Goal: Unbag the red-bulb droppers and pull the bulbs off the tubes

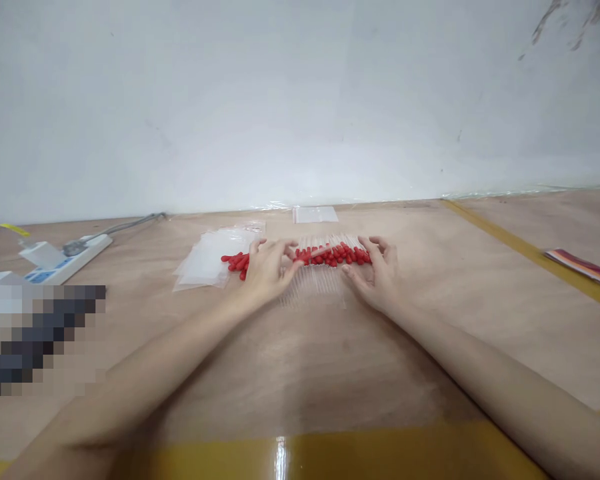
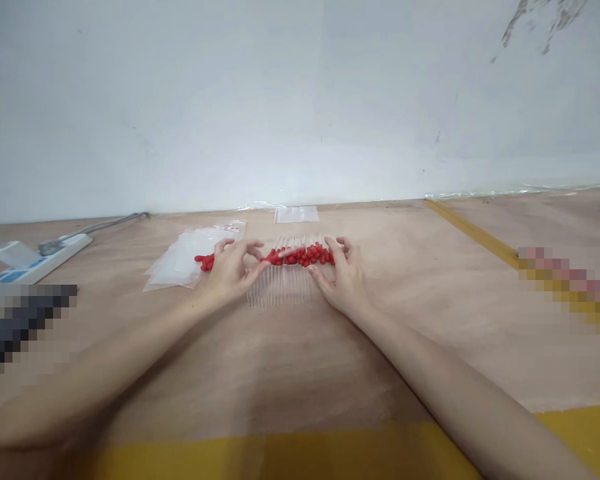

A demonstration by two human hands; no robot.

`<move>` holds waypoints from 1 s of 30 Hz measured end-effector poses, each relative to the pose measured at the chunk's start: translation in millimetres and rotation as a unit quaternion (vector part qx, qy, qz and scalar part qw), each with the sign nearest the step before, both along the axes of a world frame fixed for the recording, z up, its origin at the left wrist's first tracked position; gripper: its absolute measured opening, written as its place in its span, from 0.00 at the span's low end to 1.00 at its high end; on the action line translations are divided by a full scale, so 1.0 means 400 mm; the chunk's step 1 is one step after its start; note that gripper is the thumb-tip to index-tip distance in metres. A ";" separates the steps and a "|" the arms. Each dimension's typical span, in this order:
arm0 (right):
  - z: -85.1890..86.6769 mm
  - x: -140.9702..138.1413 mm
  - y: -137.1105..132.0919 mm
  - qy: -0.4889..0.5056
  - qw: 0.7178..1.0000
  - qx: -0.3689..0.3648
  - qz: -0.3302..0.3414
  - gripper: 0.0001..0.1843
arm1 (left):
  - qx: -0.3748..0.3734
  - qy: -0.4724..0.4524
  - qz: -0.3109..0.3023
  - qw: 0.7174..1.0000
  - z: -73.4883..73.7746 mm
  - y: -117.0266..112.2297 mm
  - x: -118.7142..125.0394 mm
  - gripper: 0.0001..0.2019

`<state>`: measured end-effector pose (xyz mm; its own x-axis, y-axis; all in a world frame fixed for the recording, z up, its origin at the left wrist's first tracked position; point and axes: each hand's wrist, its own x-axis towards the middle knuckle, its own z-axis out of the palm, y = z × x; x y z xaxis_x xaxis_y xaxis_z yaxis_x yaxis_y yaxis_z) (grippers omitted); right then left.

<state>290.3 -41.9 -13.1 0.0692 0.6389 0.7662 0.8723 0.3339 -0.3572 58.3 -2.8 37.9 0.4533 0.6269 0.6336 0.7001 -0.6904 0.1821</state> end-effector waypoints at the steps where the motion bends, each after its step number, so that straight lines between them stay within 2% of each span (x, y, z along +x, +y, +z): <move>1: 0.008 -0.004 -0.005 -0.037 0.999 0.016 0.013 0.31 | 0.030 0.016 -0.023 0.999 -0.018 -0.020 -0.025 0.12; 4: 0.029 -0.025 -0.028 -0.165 0.983 0.028 0.076 0.24 | 0.115 0.031 -0.067 0.991 -0.061 -0.058 -0.074 0.10; 7: 0.032 -0.046 -0.045 -0.234 0.963 0.020 0.134 0.18 | 0.153 0.010 -0.075 0.985 -0.081 -0.066 -0.083 0.08; 11: 0.026 -0.066 -0.045 -0.245 0.957 -0.019 0.152 0.15 | 0.131 0.026 -0.076 0.988 -0.085 -0.064 -0.068 0.04; 14: 0.029 -0.076 -0.043 -0.242 0.958 -0.046 0.146 0.14 | 0.119 0.030 -0.076 0.989 -0.086 -0.061 -0.055 0.08; 17: 0.031 -0.082 -0.044 -0.250 0.957 -0.038 0.143 0.14 | 0.086 0.049 -0.087 0.991 -0.085 -0.055 -0.041 0.15; 22: 0.025 -0.087 -0.053 -0.264 0.951 -0.010 0.163 0.14 | 0.040 0.100 -0.154 0.982 -0.083 -0.051 -0.027 0.12; 26: 0.021 -0.089 -0.060 -0.278 0.946 -0.024 0.165 0.14 | 0.031 0.106 -0.154 0.982 -0.082 -0.059 -0.025 0.09; 30: 0.021 -0.085 -0.067 -0.280 0.943 -0.047 0.174 0.13 | 0.034 0.147 -0.145 0.978 -0.076 -0.069 -0.024 0.11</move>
<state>256.3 -68.5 -4.5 -0.5560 0.6156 0.5585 0.7765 0.6244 0.0848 48.6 -30.3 7.5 0.7741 0.4066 0.4853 0.4887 -0.8710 -0.0497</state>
